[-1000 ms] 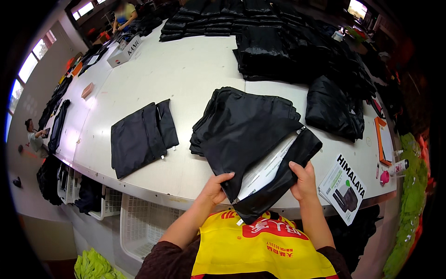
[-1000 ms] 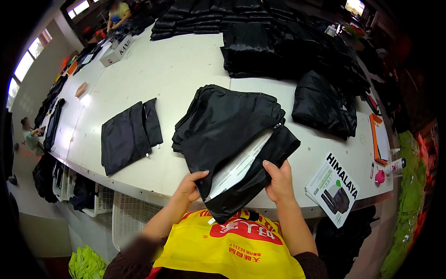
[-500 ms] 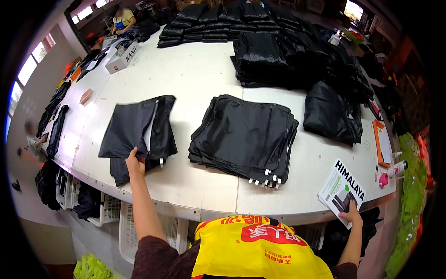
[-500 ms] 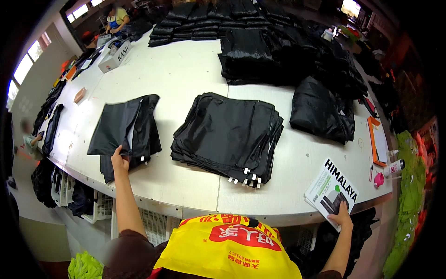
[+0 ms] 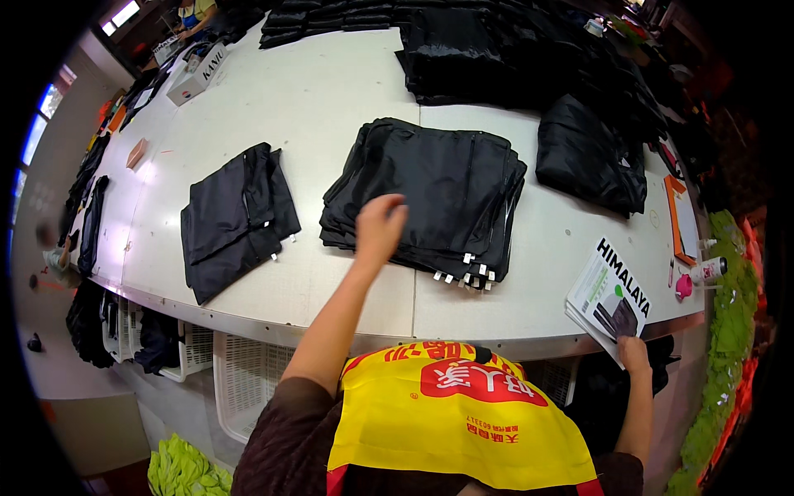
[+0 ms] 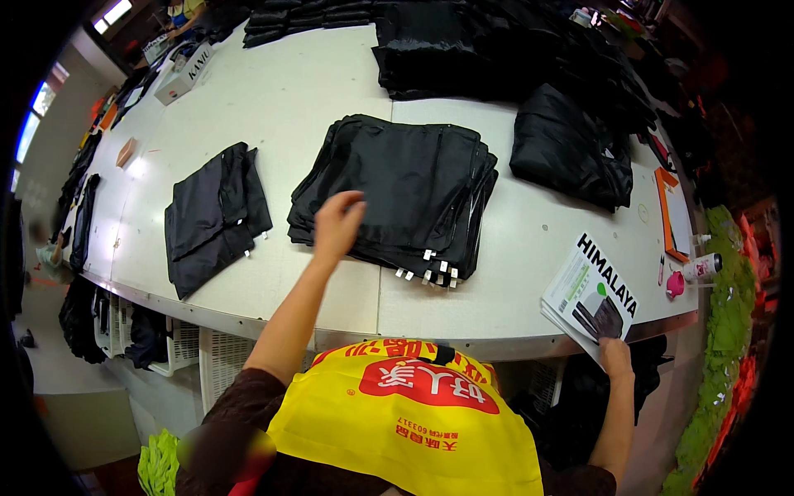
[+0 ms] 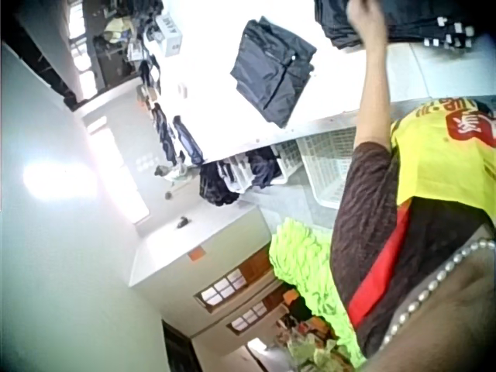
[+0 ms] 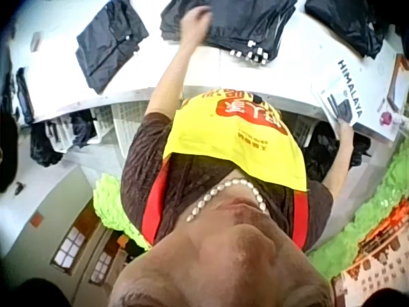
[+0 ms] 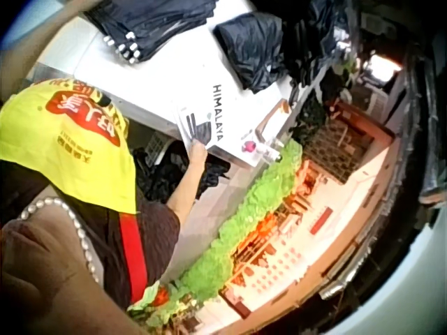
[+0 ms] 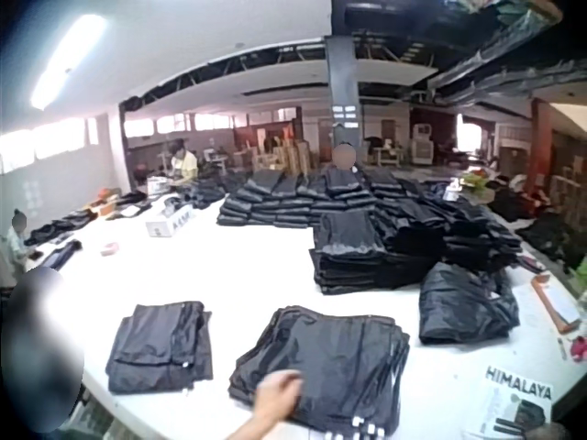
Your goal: The person marks tags on folded black garments with a pen, then inserts paper inserts into each garment and stacks them on a table. The person handles the garments one at a time, placing each completed unit into a growing pile.
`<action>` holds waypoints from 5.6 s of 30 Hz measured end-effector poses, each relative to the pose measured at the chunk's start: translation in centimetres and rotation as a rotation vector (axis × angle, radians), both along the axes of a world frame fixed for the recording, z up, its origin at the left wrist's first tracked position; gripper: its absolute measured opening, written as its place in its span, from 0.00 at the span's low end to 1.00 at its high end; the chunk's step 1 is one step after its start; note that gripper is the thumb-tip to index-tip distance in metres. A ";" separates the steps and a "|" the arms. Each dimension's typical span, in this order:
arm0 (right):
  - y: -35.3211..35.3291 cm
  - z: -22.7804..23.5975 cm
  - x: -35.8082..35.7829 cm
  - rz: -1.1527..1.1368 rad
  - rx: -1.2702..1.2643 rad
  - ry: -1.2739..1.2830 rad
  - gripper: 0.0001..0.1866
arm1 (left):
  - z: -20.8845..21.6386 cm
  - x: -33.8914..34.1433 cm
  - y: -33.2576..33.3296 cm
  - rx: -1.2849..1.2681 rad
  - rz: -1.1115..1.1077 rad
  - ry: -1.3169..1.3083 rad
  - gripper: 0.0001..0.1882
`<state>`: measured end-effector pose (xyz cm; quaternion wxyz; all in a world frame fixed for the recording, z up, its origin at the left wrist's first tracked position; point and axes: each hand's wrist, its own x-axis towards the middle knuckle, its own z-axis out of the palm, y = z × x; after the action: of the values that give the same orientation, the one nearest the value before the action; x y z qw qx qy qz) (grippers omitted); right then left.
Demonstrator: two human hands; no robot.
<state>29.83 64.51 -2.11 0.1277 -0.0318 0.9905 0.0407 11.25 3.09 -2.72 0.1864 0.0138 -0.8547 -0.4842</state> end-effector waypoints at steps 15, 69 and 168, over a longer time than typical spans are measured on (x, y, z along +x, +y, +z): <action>-3.4 3.4 -1.0 0.134 -0.214 0.539 0.04 | -3.7 -4.9 8.2 0.075 -0.140 -0.576 0.15; -38.1 6.3 -28.6 0.013 -0.802 -0.413 0.15 | -0.9 3.5 1.5 -0.335 -0.435 0.445 0.05; -42.0 7.6 -8.6 -0.695 -2.055 -0.541 0.28 | 6.8 7.8 -6.6 1.102 -0.200 -0.154 0.21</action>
<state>21.25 22.46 5.50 0.2566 0.1485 0.4484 -0.8433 19.01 -3.55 4.11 0.0420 0.0632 -0.4840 -0.8718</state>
